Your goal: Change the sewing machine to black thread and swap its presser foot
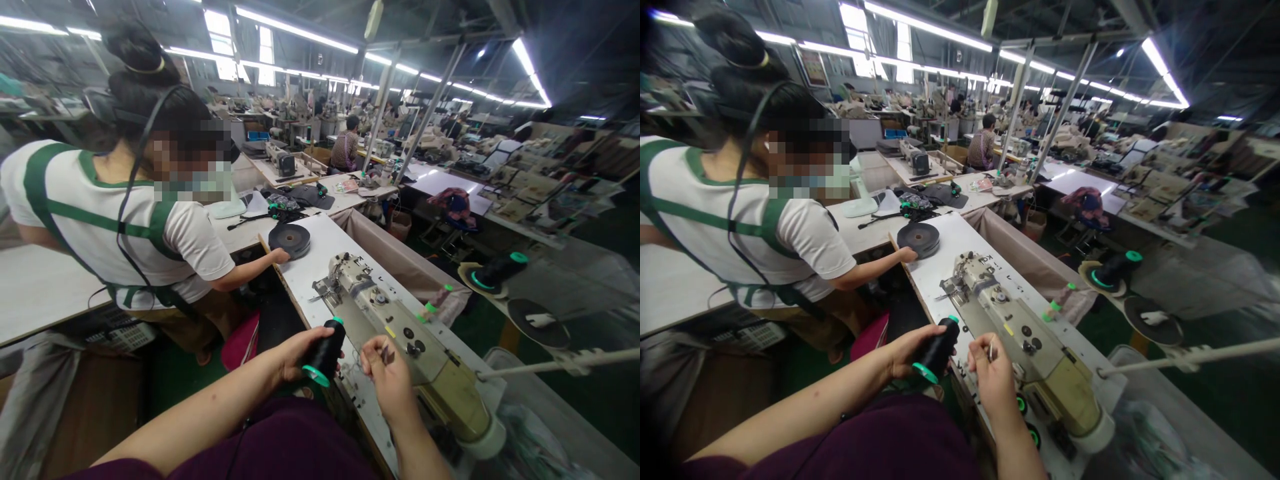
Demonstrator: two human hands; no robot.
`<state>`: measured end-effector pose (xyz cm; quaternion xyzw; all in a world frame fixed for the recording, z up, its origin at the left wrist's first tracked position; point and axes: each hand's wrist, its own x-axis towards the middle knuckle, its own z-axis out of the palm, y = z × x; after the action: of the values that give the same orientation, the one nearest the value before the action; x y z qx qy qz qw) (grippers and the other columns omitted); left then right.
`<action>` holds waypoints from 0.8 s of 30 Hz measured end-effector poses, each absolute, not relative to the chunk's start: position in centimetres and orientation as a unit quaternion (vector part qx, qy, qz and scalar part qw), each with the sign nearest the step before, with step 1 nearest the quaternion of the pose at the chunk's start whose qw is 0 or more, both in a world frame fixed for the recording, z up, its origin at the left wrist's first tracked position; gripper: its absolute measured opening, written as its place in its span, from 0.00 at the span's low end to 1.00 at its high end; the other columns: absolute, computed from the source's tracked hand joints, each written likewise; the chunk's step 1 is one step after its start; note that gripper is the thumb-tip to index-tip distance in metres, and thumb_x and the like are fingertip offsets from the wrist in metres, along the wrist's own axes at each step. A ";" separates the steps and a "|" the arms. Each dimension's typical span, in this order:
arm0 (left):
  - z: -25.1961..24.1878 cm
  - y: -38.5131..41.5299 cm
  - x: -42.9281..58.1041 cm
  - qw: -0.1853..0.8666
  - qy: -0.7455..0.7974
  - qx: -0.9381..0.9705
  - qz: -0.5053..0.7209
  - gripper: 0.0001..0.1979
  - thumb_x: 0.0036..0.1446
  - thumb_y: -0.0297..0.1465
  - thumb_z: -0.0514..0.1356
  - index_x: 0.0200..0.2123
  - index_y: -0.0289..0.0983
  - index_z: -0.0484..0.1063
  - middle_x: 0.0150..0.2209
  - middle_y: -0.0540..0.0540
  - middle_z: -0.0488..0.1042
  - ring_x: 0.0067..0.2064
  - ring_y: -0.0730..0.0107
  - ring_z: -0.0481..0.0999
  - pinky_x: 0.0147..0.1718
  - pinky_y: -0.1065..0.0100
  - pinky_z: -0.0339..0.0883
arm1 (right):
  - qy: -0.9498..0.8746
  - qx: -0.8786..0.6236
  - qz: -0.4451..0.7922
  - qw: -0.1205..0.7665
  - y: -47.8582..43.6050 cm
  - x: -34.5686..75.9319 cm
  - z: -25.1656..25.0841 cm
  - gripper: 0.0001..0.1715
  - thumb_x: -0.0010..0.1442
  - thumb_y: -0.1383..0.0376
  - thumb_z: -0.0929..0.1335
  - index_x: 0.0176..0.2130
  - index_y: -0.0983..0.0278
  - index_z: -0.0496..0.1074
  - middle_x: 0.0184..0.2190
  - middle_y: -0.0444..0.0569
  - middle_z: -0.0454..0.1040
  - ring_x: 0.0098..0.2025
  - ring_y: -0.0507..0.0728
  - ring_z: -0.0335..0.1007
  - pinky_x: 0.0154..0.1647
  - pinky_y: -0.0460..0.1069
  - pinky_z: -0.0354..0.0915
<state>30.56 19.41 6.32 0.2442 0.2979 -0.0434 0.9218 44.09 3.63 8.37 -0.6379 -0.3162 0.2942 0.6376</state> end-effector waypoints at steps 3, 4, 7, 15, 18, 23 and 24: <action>6.5 19.6 30.0 0.914 0.297 0.274 -0.039 0.30 0.43 0.40 0.71 0.46 0.29 0.73 0.39 0.37 0.80 0.35 0.59 0.81 0.36 0.63 0.75 | -0.355 -0.720 0.219 0.555 3.4 44.7 8.7 0.22 0.66 0.45 0.67 0.34 0.60 0.68 0.25 0.46 0.73 0.29 0.56 0.69 0.33 0.50 0.64; 6.8 19.7 29.8 0.910 0.294 0.291 -0.032 0.30 0.42 0.38 0.71 0.48 0.30 0.73 0.39 0.38 0.80 0.35 0.59 0.81 0.35 0.64 0.74 | -0.367 -0.741 0.195 0.528 3.3 44.9 8.9 0.20 0.66 0.47 0.66 0.35 0.60 0.69 0.29 0.48 0.76 0.33 0.58 0.72 0.37 0.51 0.65; 7.8 19.7 29.7 0.904 0.253 0.344 0.002 0.32 0.44 0.35 0.71 0.53 0.33 0.72 0.38 0.40 0.78 0.36 0.60 0.80 0.29 0.68 0.70 | -0.411 -0.776 0.170 0.446 3.0 45.0 9.5 0.14 0.67 0.52 0.64 0.35 0.59 0.69 0.36 0.51 0.80 0.40 0.61 0.75 0.44 0.53 0.64; 9.9 18.7 30.3 0.897 0.198 0.395 -0.008 0.46 0.41 0.32 0.78 0.64 0.41 0.67 0.44 0.44 0.76 0.39 0.66 0.76 0.39 0.66 0.71 | -0.253 -0.667 0.351 0.607 3.0 44.4 8.9 0.23 0.60 0.44 0.69 0.33 0.60 0.63 0.18 0.34 0.56 0.19 0.48 0.49 0.22 0.46 0.48; 9.8 17.8 31.0 0.883 0.185 0.431 -0.024 0.46 0.39 0.32 0.79 0.63 0.39 0.69 0.45 0.44 0.77 0.41 0.65 0.76 0.41 0.68 0.70 | -0.149 -0.612 0.386 0.674 2.4 44.3 8.8 0.31 0.55 0.40 0.73 0.39 0.61 0.65 0.18 0.31 0.50 0.18 0.46 0.40 0.20 0.44 0.40; 9.2 16.5 32.7 0.871 0.158 0.463 -0.057 0.44 0.47 0.35 0.75 0.67 0.41 0.65 0.48 0.42 0.78 0.41 0.62 0.77 0.41 0.64 0.71 | -0.124 -0.544 0.455 0.694 0.4 44.6 9.2 0.35 0.51 0.39 0.76 0.40 0.62 0.64 0.16 0.28 0.47 0.17 0.44 0.35 0.18 0.44 0.35; 9.1 16.2 33.1 0.871 0.149 0.462 -0.070 0.44 0.49 0.36 0.74 0.68 0.41 0.64 0.49 0.41 0.78 0.42 0.60 0.77 0.42 0.63 0.71 | -0.118 -0.537 0.458 0.699 -0.1 44.7 9.2 0.36 0.49 0.40 0.78 0.39 0.61 0.63 0.16 0.28 0.48 0.16 0.43 0.35 0.18 0.44 0.35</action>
<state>33.13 16.24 9.11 0.4620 0.1491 -0.0702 0.8714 44.69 -0.08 9.20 -0.5366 -0.1176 0.4580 0.6989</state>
